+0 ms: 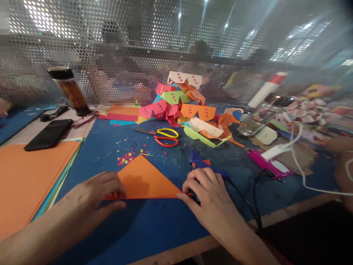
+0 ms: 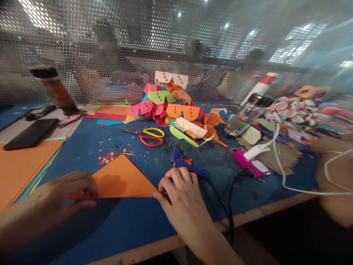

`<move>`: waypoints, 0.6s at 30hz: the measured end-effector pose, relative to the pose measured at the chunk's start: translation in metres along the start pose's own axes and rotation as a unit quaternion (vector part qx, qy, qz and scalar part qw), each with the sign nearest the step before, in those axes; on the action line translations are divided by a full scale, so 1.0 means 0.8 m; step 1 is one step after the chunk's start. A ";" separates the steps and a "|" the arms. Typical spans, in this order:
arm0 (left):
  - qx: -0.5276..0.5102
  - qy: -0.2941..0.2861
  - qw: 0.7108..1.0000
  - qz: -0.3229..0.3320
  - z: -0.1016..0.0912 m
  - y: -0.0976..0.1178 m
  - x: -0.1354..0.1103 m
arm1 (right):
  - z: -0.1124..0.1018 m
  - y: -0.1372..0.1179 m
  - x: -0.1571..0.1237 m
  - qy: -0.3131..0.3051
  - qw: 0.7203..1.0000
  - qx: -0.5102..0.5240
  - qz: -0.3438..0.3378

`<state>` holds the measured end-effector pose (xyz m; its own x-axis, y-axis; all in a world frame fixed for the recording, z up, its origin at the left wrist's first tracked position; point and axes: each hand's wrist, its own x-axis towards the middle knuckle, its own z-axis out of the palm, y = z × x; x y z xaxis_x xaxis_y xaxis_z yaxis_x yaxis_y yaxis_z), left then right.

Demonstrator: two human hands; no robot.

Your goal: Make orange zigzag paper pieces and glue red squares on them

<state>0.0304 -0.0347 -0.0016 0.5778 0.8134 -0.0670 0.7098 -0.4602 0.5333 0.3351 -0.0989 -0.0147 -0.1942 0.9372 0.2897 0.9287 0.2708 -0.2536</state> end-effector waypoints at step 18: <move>0.009 -0.004 0.999 -0.043 0.027 0.003 0.016 | 0.000 -0.003 -0.001 0.007 1.000 0.022 0.017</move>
<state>0.0482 -0.0334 -0.0194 0.5176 0.8475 -0.1181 0.7635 -0.3951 0.5109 0.3333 -0.1004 -0.0145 -0.1583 0.9426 0.2941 0.9199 0.2490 -0.3030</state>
